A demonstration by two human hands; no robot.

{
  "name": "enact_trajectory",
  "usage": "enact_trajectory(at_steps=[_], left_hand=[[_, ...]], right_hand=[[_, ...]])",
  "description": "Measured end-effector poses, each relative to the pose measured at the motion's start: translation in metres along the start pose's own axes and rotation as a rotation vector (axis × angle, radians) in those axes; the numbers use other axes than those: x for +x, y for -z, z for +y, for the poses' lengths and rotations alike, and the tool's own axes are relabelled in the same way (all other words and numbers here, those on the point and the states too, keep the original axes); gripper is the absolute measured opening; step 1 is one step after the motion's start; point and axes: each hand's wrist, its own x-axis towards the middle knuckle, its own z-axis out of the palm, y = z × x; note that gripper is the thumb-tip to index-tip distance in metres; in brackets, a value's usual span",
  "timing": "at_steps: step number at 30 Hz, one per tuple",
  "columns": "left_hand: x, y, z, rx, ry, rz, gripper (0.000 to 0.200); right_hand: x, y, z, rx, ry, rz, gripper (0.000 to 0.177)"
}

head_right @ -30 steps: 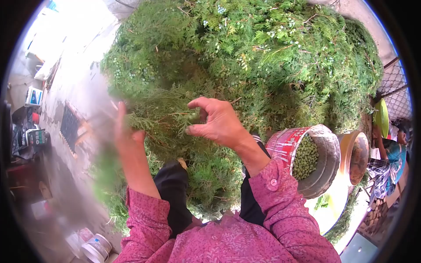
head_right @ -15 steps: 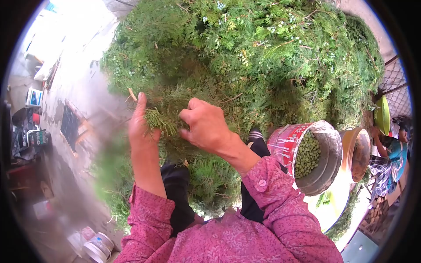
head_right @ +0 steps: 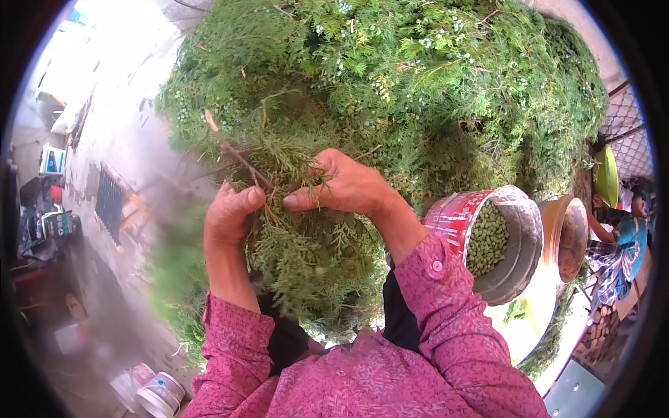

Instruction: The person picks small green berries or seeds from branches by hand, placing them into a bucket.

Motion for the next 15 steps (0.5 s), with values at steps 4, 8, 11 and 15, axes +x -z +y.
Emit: enact_trajectory(at_steps=[4, 8, 11, 15], left_hand=[[0.004, -0.012, -0.001, 0.001, 0.062, 0.09, 0.059], [0.007, -0.026, 0.004, 0.06, 0.053, 0.103, 0.052], [0.009, -0.024, 0.002, 0.141, 0.038, 0.136, 0.045], [0.011, -0.017, 0.002, 0.174, -0.067, 0.218, 0.037]], right_hand=[[-0.001, 0.005, 0.007, 0.086, -0.091, -0.004, 0.023], [0.0, 0.006, 0.012, -0.089, -0.014, 0.045, 0.024], [0.006, 0.009, 0.022, -0.218, 0.004, 0.047, 0.025], [0.007, 0.01, 0.013, 0.001, -0.041, 0.137, 0.025]])
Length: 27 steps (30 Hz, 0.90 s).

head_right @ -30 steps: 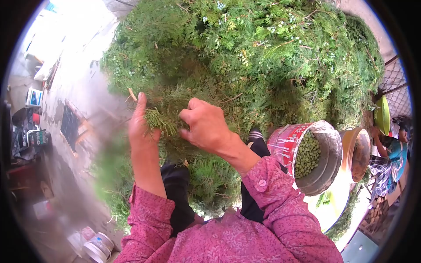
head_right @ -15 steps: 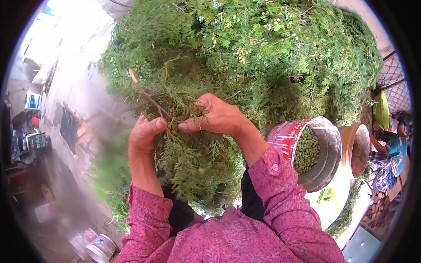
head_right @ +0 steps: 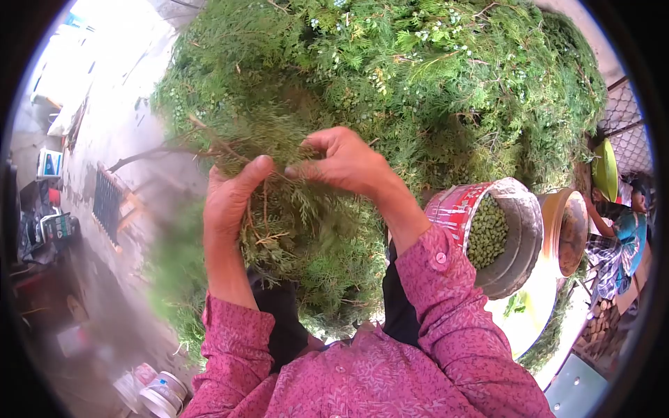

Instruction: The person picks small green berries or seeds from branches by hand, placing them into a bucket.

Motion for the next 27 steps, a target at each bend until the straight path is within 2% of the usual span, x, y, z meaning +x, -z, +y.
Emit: enact_trajectory(at_steps=[2, 4, 5, 6, 8, 10, 13, 16, 20, 22, 26, 27], left_hand=[[0.002, 0.011, 0.001, 0.013, -0.058, 0.022, 0.034], [0.004, 0.022, 0.005, -0.043, -0.052, 0.17, 0.029], [0.006, 0.027, 0.004, -0.06, -0.043, 0.242, 0.026], [0.007, 0.032, 0.007, -0.058, -0.049, 0.235, 0.026], [0.006, 0.038, 0.011, -0.281, 0.041, 0.201, 0.027], [-0.001, 0.032, 0.021, -0.291, 0.01, 0.199, 0.027], [-0.006, 0.034, 0.024, -0.34, 0.071, 0.135, 0.03], [-0.007, 0.03, 0.022, -0.295, 0.066, 0.209, 0.032], [-0.002, 0.038, 0.015, -0.26, 0.069, 0.144, 0.034], [-0.001, 0.038, 0.013, -0.249, 0.082, 0.132, 0.033], [-0.003, 0.023, 0.013, -0.336, 0.115, 0.106, 0.034], [-0.003, 0.019, 0.014, -0.353, 0.105, 0.116, 0.033]], right_hand=[[-0.002, 0.01, -0.011, -0.011, -0.209, 0.232, 0.026], [0.002, 0.022, -0.005, 0.028, -0.149, 0.315, 0.026], [0.0, 0.03, -0.001, 0.275, -0.17, 0.37, 0.025], [0.001, 0.034, -0.003, 0.522, -0.186, 0.419, 0.025], [0.0, 0.034, -0.007, 0.574, -0.184, 0.467, 0.024], [-0.003, 0.036, -0.011, 0.669, -0.174, 0.477, 0.022], [-0.006, 0.038, -0.011, 0.619, -0.146, 0.416, 0.02], [-0.006, 0.036, -0.011, 0.587, -0.119, 0.306, 0.019], [-0.008, 0.035, -0.011, 0.525, -0.097, 0.304, 0.022], [-0.008, 0.036, -0.013, 0.29, -0.128, 0.281, 0.029], [-0.007, 0.026, -0.013, 0.109, -0.046, 0.249, 0.038], [-0.008, 0.026, -0.014, 0.075, -0.069, 0.177, 0.042]])
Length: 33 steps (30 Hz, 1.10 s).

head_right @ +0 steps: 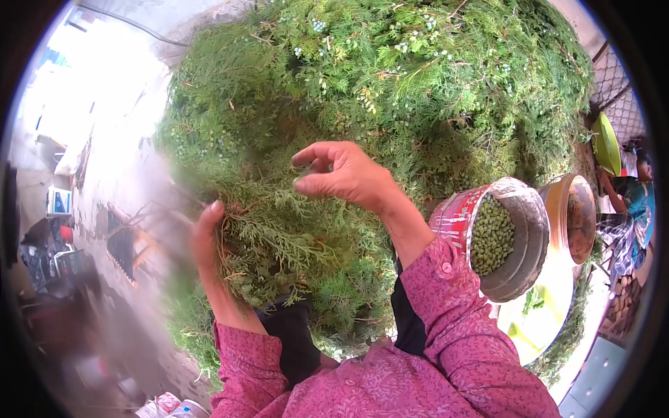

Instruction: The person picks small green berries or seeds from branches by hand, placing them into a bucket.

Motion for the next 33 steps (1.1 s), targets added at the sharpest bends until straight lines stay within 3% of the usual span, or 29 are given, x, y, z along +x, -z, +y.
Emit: enact_trajectory(at_steps=[6, 19, 27, 30, 31, 33], left_hand=[[-0.001, 0.0, -0.002, -0.04, 0.073, 0.024, 0.032], [-0.005, -0.004, -0.001, -0.039, 0.097, 0.088, 0.024], [-0.013, -0.009, 0.0, -0.034, 0.002, 0.2, 0.019], [-0.013, -0.006, 0.004, 0.154, -0.002, 0.201, 0.02], [-0.018, -0.012, 0.007, 0.153, -0.002, 0.201, 0.02], [-0.031, -0.027, 0.015, 0.26, -0.233, 0.437, 0.022]], right_hand=[[0.003, 0.004, 0.009, -0.102, -0.047, -0.183, 0.049], [0.001, -0.008, 0.014, -0.242, -0.022, -0.149, 0.02], [-0.006, -0.011, 0.002, 0.104, -0.119, -0.229, 0.018], [-0.003, -0.005, 0.002, 0.164, -0.139, -0.203, 0.019], [-0.003, 0.002, 0.0, 0.124, -0.16, -0.102, 0.019], [-0.005, 0.02, 0.0, 0.083, -0.178, 0.0, 0.018]])
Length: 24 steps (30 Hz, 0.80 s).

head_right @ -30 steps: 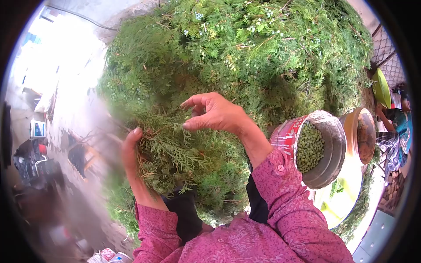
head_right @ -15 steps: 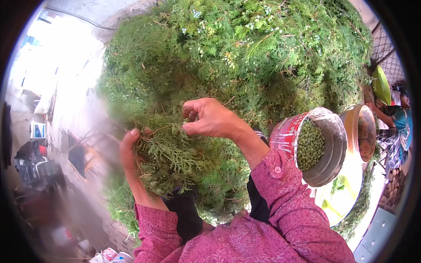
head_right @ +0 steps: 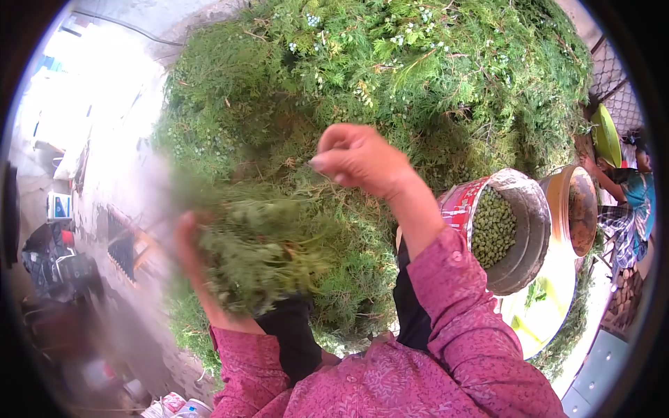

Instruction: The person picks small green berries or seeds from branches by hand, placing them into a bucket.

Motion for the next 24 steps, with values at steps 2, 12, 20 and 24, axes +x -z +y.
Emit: enact_trajectory(at_steps=[2, 12, 20, 24], left_hand=[[0.013, 0.008, 0.005, -0.181, 0.173, -0.035, 0.023], [0.039, 0.026, -0.01, -0.467, 0.321, -0.244, 0.018], [0.029, 0.004, -0.019, -0.471, 0.293, -0.24, 0.015], [0.039, 0.015, -0.017, -0.29, 0.231, -0.266, 0.016]], right_hand=[[-0.002, 0.018, 0.001, 0.378, 0.092, 0.0, 0.012], [0.003, -0.014, 0.008, 0.279, 0.048, -0.178, 0.016], [0.011, -0.035, 0.016, -0.105, 0.195, 0.072, 0.031], [0.005, -0.036, 0.001, -0.02, 0.103, -0.024, 0.027]])
